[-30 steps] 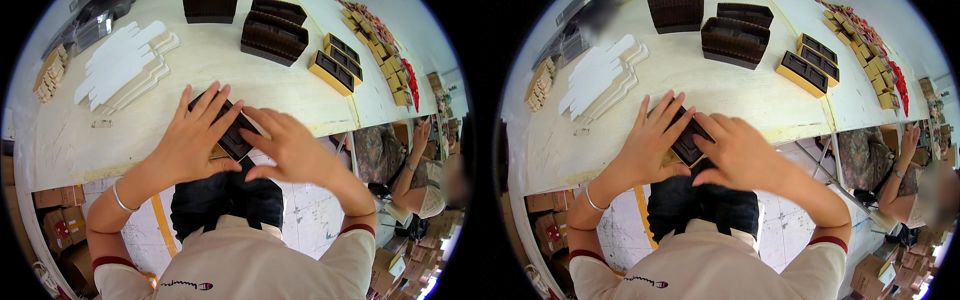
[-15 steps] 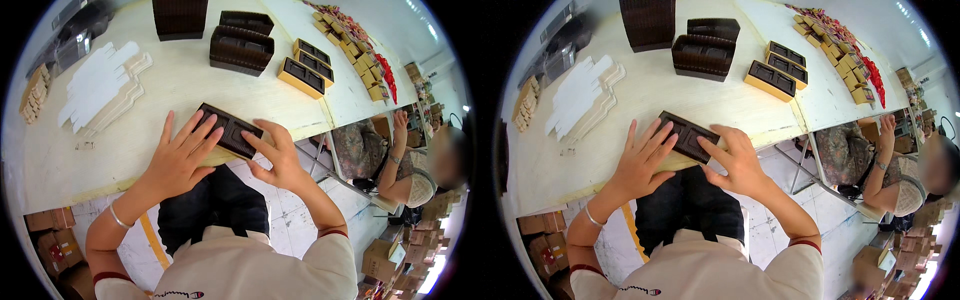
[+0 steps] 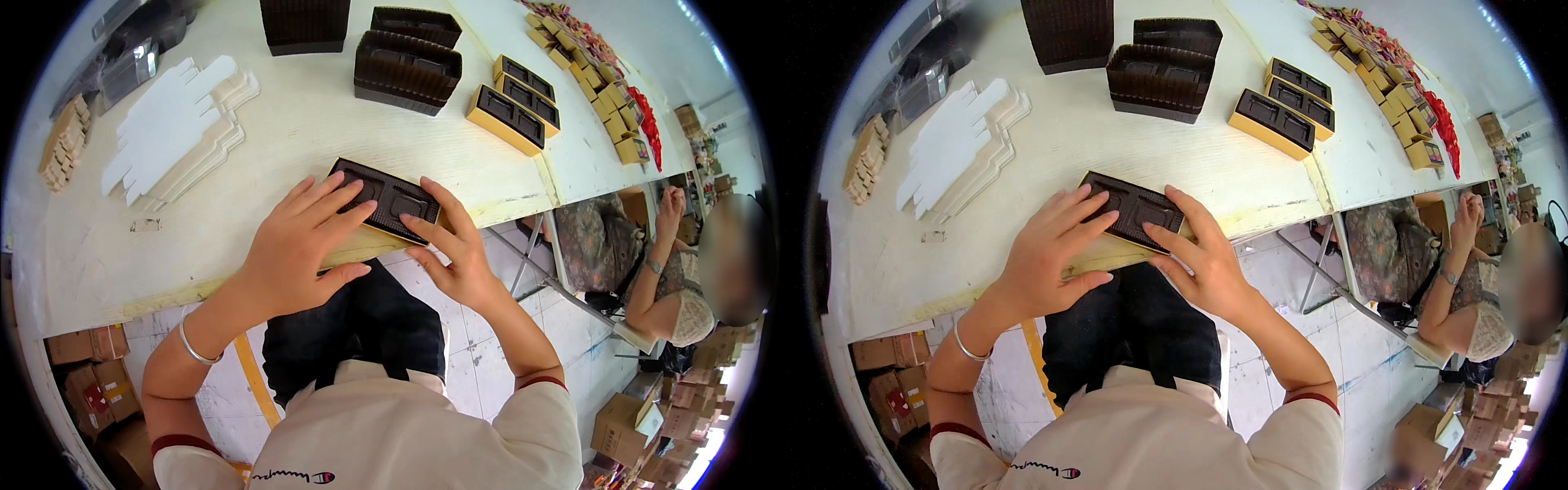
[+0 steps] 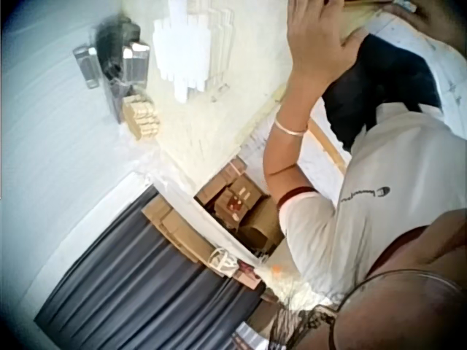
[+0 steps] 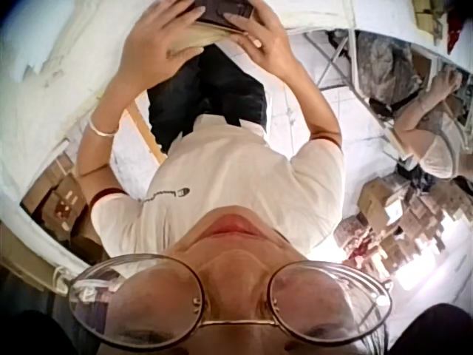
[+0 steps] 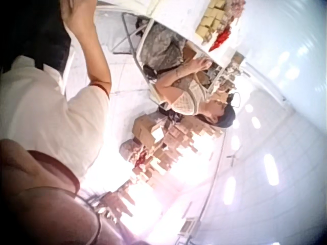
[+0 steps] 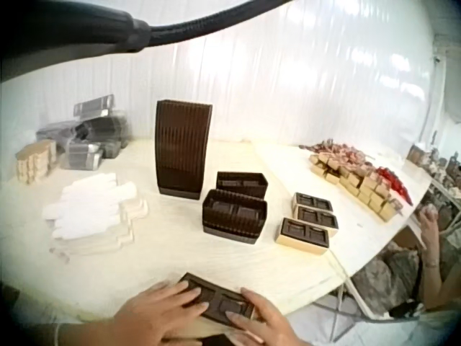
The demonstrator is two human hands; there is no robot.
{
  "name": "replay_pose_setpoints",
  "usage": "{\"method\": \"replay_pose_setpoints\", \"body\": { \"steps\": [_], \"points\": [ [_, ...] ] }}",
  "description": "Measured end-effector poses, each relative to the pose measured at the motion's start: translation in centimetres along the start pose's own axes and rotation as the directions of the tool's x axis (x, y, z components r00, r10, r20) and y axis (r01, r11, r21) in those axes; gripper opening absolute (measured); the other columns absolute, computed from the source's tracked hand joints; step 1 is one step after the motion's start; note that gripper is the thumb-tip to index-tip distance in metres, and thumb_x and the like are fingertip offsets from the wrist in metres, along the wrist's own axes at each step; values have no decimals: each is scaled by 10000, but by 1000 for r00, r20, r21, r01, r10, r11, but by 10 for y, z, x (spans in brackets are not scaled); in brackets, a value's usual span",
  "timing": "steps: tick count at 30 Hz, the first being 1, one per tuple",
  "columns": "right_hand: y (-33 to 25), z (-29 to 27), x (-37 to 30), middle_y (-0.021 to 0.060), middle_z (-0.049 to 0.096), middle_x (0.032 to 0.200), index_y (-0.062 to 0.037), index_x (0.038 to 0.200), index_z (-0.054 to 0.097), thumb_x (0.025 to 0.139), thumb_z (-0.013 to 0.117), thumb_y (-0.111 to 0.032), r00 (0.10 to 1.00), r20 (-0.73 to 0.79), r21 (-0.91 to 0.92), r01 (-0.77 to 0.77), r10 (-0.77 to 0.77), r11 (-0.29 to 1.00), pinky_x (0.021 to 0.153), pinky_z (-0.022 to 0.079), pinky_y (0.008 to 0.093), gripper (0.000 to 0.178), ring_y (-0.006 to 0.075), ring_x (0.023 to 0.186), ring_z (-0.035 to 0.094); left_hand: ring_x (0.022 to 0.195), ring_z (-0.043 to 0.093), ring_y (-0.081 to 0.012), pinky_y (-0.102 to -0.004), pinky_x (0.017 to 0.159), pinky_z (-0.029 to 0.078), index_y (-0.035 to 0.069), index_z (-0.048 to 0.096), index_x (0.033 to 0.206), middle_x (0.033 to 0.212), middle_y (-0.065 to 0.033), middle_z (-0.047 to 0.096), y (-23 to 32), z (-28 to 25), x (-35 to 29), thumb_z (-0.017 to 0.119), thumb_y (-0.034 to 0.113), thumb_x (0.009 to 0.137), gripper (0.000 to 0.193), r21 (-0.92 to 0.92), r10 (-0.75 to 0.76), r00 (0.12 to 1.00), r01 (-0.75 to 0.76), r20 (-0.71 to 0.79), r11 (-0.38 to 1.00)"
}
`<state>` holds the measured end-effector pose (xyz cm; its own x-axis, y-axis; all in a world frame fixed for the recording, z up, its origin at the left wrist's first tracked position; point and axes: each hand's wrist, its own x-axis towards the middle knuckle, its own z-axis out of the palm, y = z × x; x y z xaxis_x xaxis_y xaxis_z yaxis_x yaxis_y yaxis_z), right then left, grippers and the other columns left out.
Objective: The person folds flat white cardboard pieces into small rectangular boxes and inserts dark brown plastic inserts into them. The person repeats this process multiple times, stacking the finished boxes on the table.
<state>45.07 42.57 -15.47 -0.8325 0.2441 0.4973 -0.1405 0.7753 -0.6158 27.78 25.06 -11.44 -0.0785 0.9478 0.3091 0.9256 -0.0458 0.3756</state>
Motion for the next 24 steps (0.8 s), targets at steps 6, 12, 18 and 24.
{"method": "replay_pose_setpoints", "body": {
  "steps": [6,12,18,24],
  "points": [
    [36,-61,-5,218,488,1326,-44,1080,668,734,675,-31,997,-77,-225,-27,10,974,1028,387,425,347,379,1233,477,1174,515,-363,-450,1017,384,37,644,1100,1211,-156,592,6,-32,-5,719,206,754,392,-172,-5,951,-51,-309,984],
    [92,-102,12,255,412,1360,-20,1141,624,804,650,-50,981,-189,-583,-147,43,799,1017,387,434,339,418,1233,441,838,618,-277,-356,736,483,29,696,905,948,-135,669,38,-69,-22,679,376,837,354,-772,73,919,-368,-388,519],
    [74,-90,43,228,445,1339,-35,1218,578,819,645,-47,950,-308,-609,-156,-51,778,1039,356,429,404,394,1236,437,710,573,-132,-246,592,438,150,637,687,800,19,652,72,-120,-35,527,334,966,352,-899,250,876,-436,-412,45],
    [-3,4,100,200,503,1289,-22,1128,614,768,683,-37,915,10,-391,375,-404,840,974,427,422,367,364,1172,512,675,570,-131,-246,575,433,144,611,653,753,28,626,91,-126,-63,528,333,967,375,-818,80,816,-576,-573,15]
  ]
}}
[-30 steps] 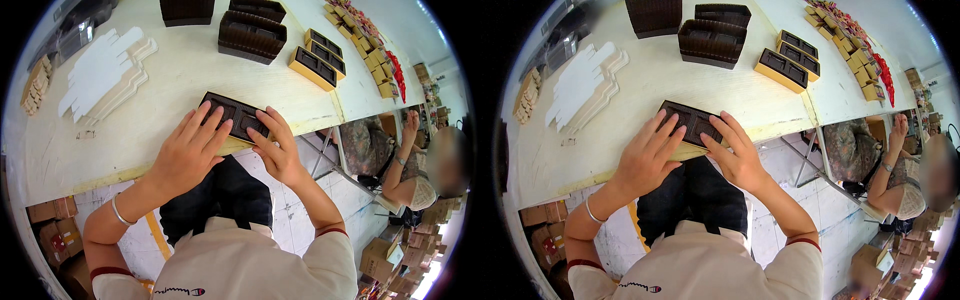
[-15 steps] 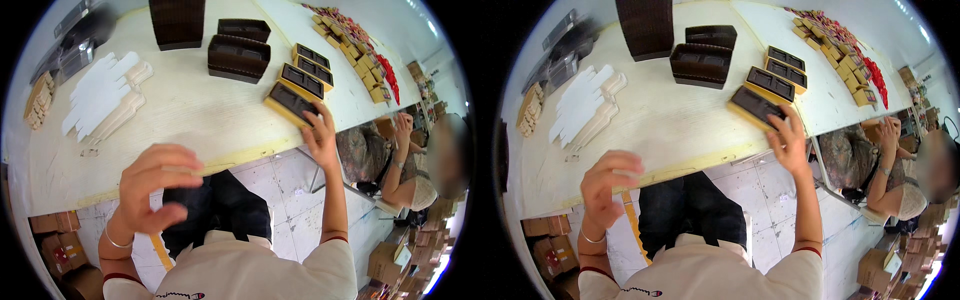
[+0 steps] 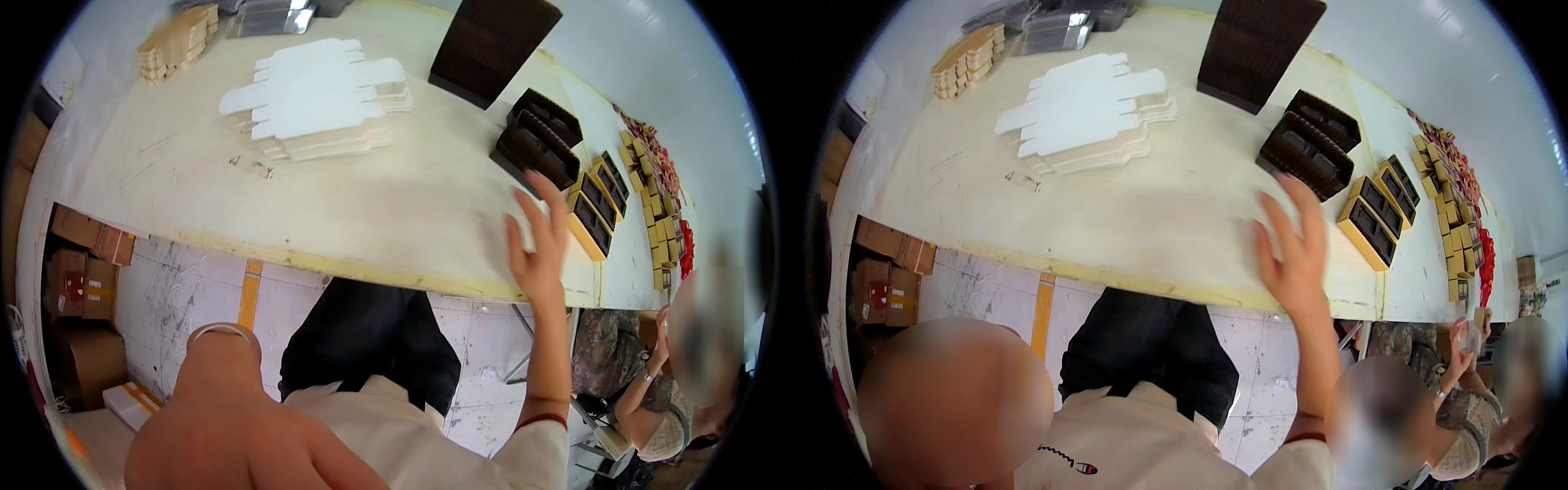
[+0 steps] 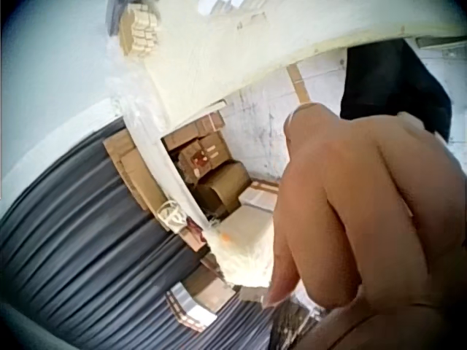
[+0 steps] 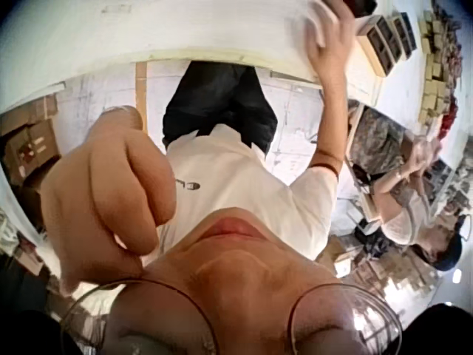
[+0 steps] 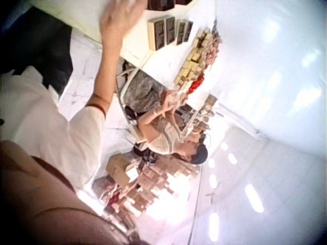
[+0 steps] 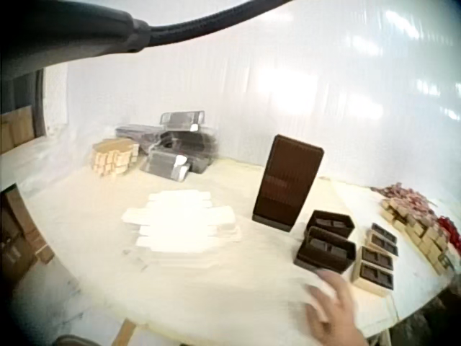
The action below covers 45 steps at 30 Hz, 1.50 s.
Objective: The person folds flat white cardboard pieces into small rectangular boxes and inserts dark brown plastic inserts into them. The person repeats this process multiple times, stacking the finished boxes on the table.
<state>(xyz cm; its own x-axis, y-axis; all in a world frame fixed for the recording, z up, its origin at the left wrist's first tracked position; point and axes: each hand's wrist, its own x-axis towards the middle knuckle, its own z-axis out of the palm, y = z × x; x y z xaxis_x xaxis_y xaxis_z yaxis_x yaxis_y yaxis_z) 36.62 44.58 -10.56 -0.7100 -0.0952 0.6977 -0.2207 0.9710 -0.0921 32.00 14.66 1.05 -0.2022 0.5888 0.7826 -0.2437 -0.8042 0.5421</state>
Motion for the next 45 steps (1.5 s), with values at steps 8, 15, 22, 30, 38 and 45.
{"method": "replay_pose_setpoints", "body": {
  "steps": [8,15,22,30,38,45],
  "points": [
    [-38,125,119,220,450,1367,-5,1199,567,796,698,-184,933,311,308,83,-183,948,1081,320,433,459,386,1300,378,676,555,-173,-272,566,430,120,634,678,748,-24,624,3,-42,-25,642,450,864,379,-81,146,947,-128,286,988],
    [-33,132,162,183,492,1364,19,1225,567,767,746,-145,780,594,476,-143,-197,868,1067,348,345,518,307,1260,464,714,570,-217,-301,605,433,59,687,798,816,-89,653,6,-60,-89,650,493,841,438,-41,144,986,-141,85,989],
    [-16,118,190,113,595,1264,-29,1202,610,855,679,-162,612,780,492,-474,-128,730,1007,405,327,378,246,1188,532,690,543,-218,-307,621,407,50,672,810,786,-72,635,7,-66,-107,615,490,854,446,-14,32,998,-33,-59,999],
    [-54,25,106,134,666,886,-1,845,639,757,658,-18,862,-87,-87,493,-500,866,825,515,447,91,297,859,651,957,536,-259,-409,848,414,86,644,996,1095,-107,600,-9,-57,-80,726,334,763,351,966,307,921,258,-238,-26],
    [-67,-33,-59,124,620,803,7,889,585,809,606,17,979,148,245,102,-141,964,627,490,391,83,261,649,578,842,595,-250,-399,813,453,149,631,1107,885,-74,634,-114,-66,-105,736,253,758,379,957,-287,921,287,-262,49],
    [-68,1,-77,188,551,1127,-35,1006,643,716,735,-87,984,130,21,-122,118,992,879,440,470,309,341,1042,543,856,556,-299,-390,737,450,118,568,1027,993,-99,564,-125,-65,-83,674,58,737,315,900,-243,870,436,-429,-29]
  ]
}}
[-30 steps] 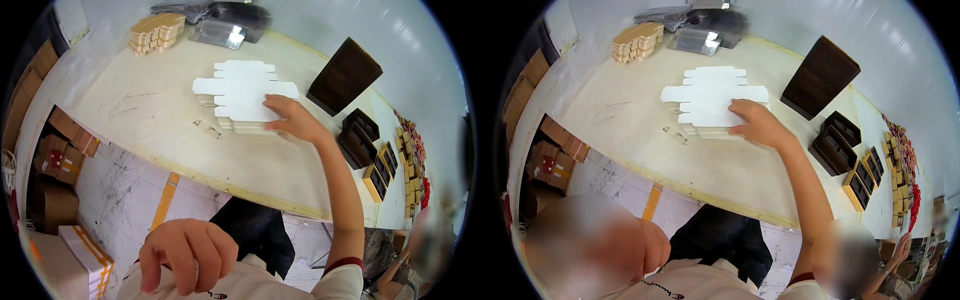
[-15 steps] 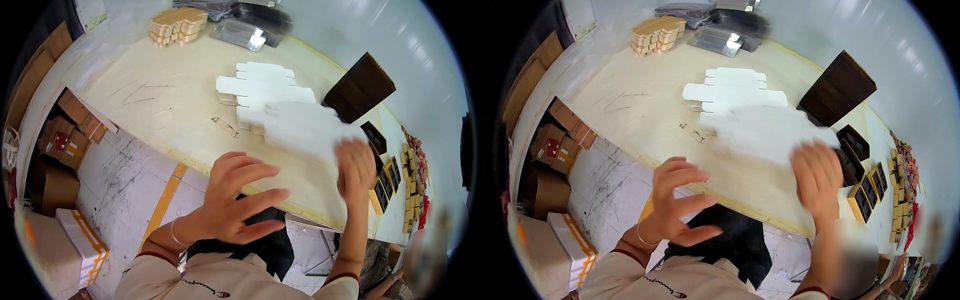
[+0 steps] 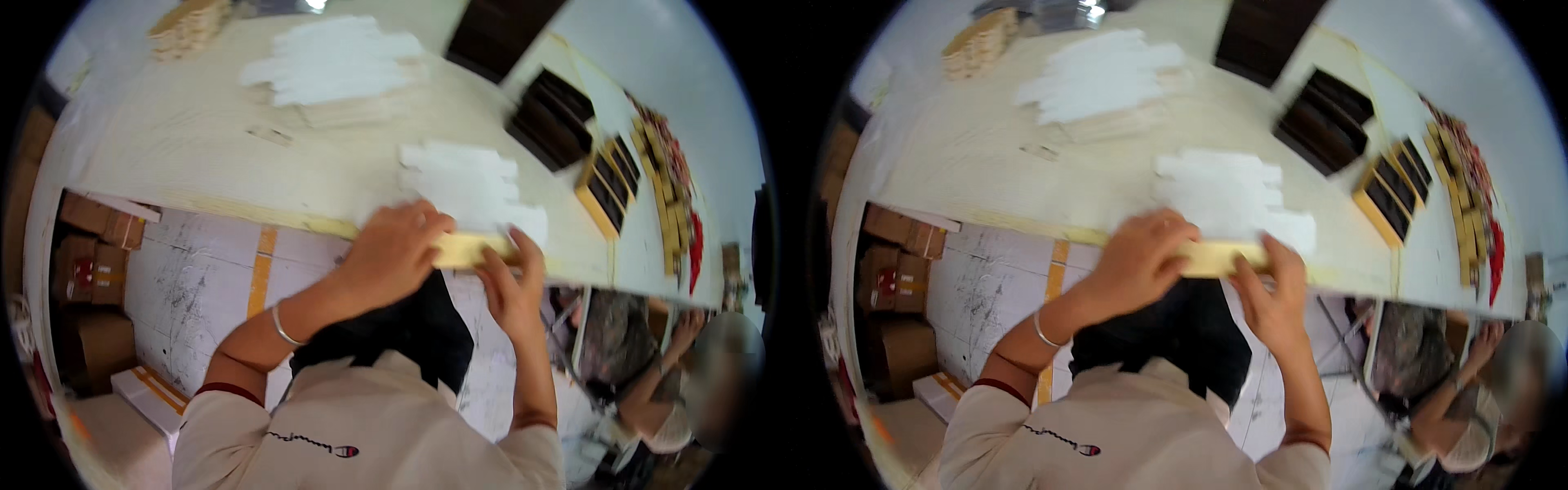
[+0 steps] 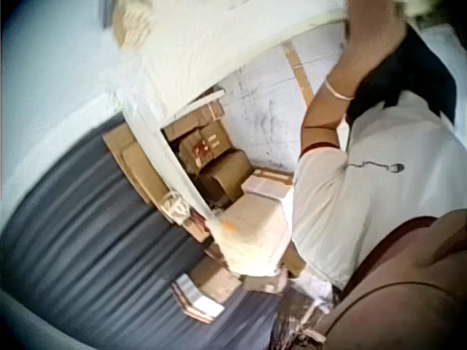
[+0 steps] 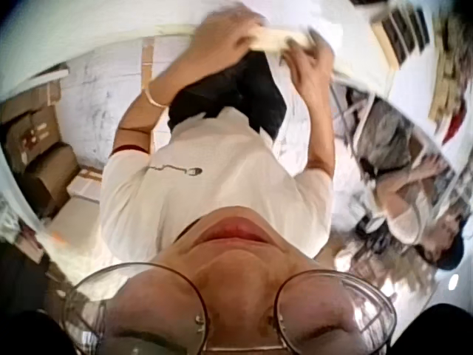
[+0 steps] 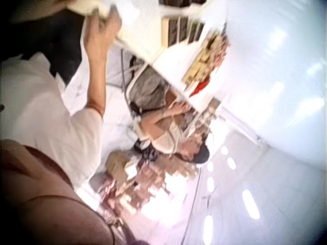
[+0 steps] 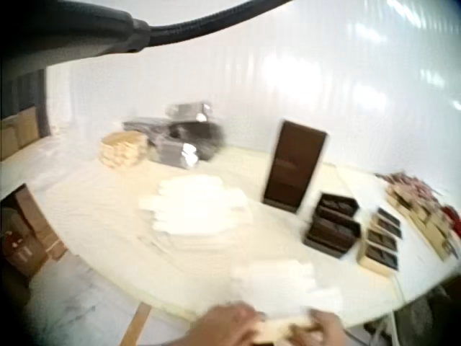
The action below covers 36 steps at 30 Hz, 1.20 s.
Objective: The person folds flat white cardboard pieces into small rectangular boxes and inserts dark brown plastic inserts into them. The person repeats this process multiple times, stacking the finished boxes on the table.
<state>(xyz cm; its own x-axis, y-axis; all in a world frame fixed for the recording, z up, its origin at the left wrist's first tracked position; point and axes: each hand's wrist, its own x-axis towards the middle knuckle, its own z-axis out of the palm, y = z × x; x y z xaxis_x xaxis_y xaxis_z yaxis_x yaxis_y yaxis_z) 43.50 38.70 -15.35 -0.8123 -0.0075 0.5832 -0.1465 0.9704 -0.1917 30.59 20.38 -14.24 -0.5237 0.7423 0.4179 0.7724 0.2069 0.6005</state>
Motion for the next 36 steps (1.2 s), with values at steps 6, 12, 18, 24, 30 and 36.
{"method": "replay_pose_setpoints", "body": {
  "steps": [6,12,18,24,30,36],
  "points": [
    [6,2,0,116,559,1085,-20,1030,638,719,712,-107,993,49,-46,112,-109,993,922,418,453,332,278,1017,555,942,518,-268,-376,791,442,78,638,860,1008,-69,551,8,1,-2,713,111,722,161,196,190,982,-191,27,962],
    [-3,-1,7,102,543,925,13,902,617,734,643,-32,993,94,12,76,-77,997,755,456,363,176,267,867,555,793,550,-276,-365,695,449,61,641,840,844,-66,580,1,2,2,692,101,760,103,119,219,973,-227,70,967],
    [12,-4,52,130,595,725,-17,839,633,813,618,-81,934,339,119,-159,110,980,630,476,398,71,324,720,608,718,528,-272,-376,664,431,33,635,730,759,-85,546,-6,-3,37,640,144,815,139,200,-33,981,-6,193,980],
    [10,-13,54,178,648,812,22,928,614,867,600,-94,850,470,388,-440,237,810,649,495,378,132,329,685,635,681,523,-255,-361,651,439,54,646,1068,792,-104,553,20,-11,20,683,238,809,321,387,133,990,-109,-37,916],
    [-34,-5,20,130,591,1176,6,1264,518,935,480,20,840,427,799,-524,335,294,918,435,282,331,187,1109,548,664,603,-238,-332,609,474,66,592,1159,859,-110,628,9,-5,28,684,319,828,427,8,-190,975,191,115,982],
    [19,-53,3,178,525,1289,-26,1164,605,764,679,-67,988,139,331,-110,67,937,1007,385,450,409,349,1196,503,542,494,-188,-299,557,391,93,458,1192,666,-78,538,-10,-18,46,514,52,821,377,15,-227,950,230,215,973]
  ]
}}
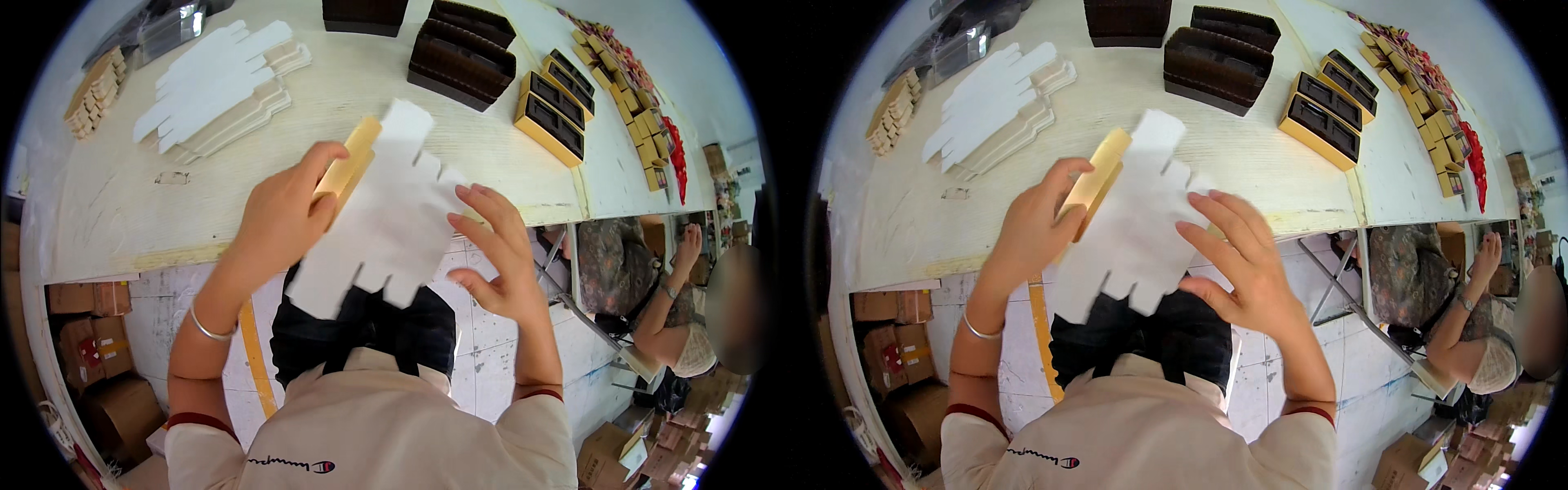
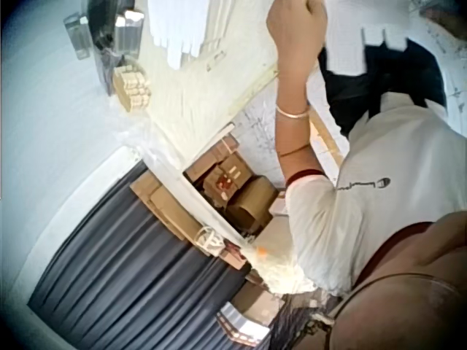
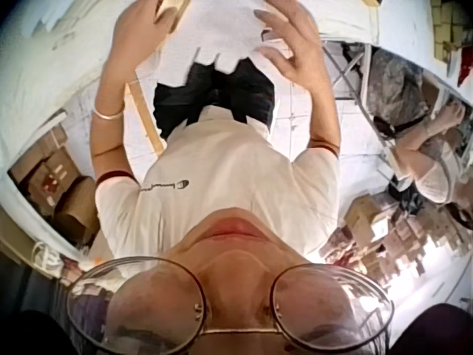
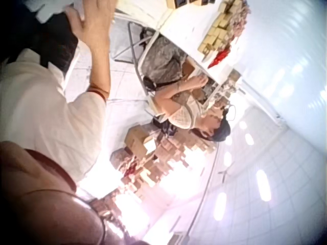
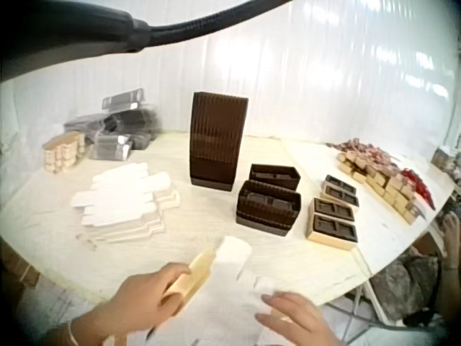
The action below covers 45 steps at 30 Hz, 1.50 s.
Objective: The person folds flat white cardboard pieces into small rectangular boxes and inserts dark brown plastic inserts into them. The person repeats this process multiple times, stacking the finished boxes on the table.
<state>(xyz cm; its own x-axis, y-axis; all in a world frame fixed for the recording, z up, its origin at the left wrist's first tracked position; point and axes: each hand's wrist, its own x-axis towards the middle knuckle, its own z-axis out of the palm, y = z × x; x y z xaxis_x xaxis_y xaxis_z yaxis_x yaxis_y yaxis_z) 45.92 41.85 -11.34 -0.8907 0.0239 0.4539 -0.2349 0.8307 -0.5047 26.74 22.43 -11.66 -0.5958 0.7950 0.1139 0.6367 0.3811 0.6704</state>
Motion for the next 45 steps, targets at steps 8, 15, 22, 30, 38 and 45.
{"method": "replay_pose_setpoints", "body": {
  "steps": [8,15,22,30,38,45],
  "points": [
    [16,31,-18,113,574,1094,-38,988,648,691,744,-225,977,98,-196,206,-190,959,940,412,455,364,297,1027,551,575,490,-190,-315,559,389,86,487,1166,666,-72,530,1,1,45,508,28,827,345,-57,174,947,-164,271,985],
    [15,34,-5,93,583,941,-24,968,666,654,761,-241,924,137,-283,381,-356,880,803,436,419,393,279,860,557,646,553,-216,-322,627,449,85,526,1150,762,-91,588,-11,1,48,534,5,830,331,15,246,933,-259,261,966],
    [-4,27,24,133,570,966,-34,1088,586,700,735,-126,966,176,-9,-190,189,982,786,403,384,425,285,870,567,751,609,-261,-343,698,486,105,519,1175,938,-113,649,-16,13,48,545,-18,815,381,65,416,903,-424,106,903],
    [8,48,26,135,536,1073,-9,1100,623,710,722,-252,956,28,-426,277,-293,861,851,445,381,470,272,1013,542,769,606,-273,-375,697,476,118,495,1126,870,-89,627,-6,4,46,520,-21,823,334,144,268,947,-294,175,945],
    [11,60,22,84,505,898,-8,997,623,726,693,-210,936,61,-358,345,-347,867,730,446,334,345,233,848,522,886,568,-265,-356,779,478,56,593,916,968,-79,595,4,-5,33,671,181,801,187,195,290,913,-352,288,915],
    [0,57,46,82,527,823,-47,784,576,745,664,-144,966,151,-233,240,-208,942,664,454,343,136,238,794,553,959,504,-264,-367,783,465,34,646,879,1060,-71,545,7,2,4,729,341,756,341,338,371,907,-419,200,843]
  ]
}}
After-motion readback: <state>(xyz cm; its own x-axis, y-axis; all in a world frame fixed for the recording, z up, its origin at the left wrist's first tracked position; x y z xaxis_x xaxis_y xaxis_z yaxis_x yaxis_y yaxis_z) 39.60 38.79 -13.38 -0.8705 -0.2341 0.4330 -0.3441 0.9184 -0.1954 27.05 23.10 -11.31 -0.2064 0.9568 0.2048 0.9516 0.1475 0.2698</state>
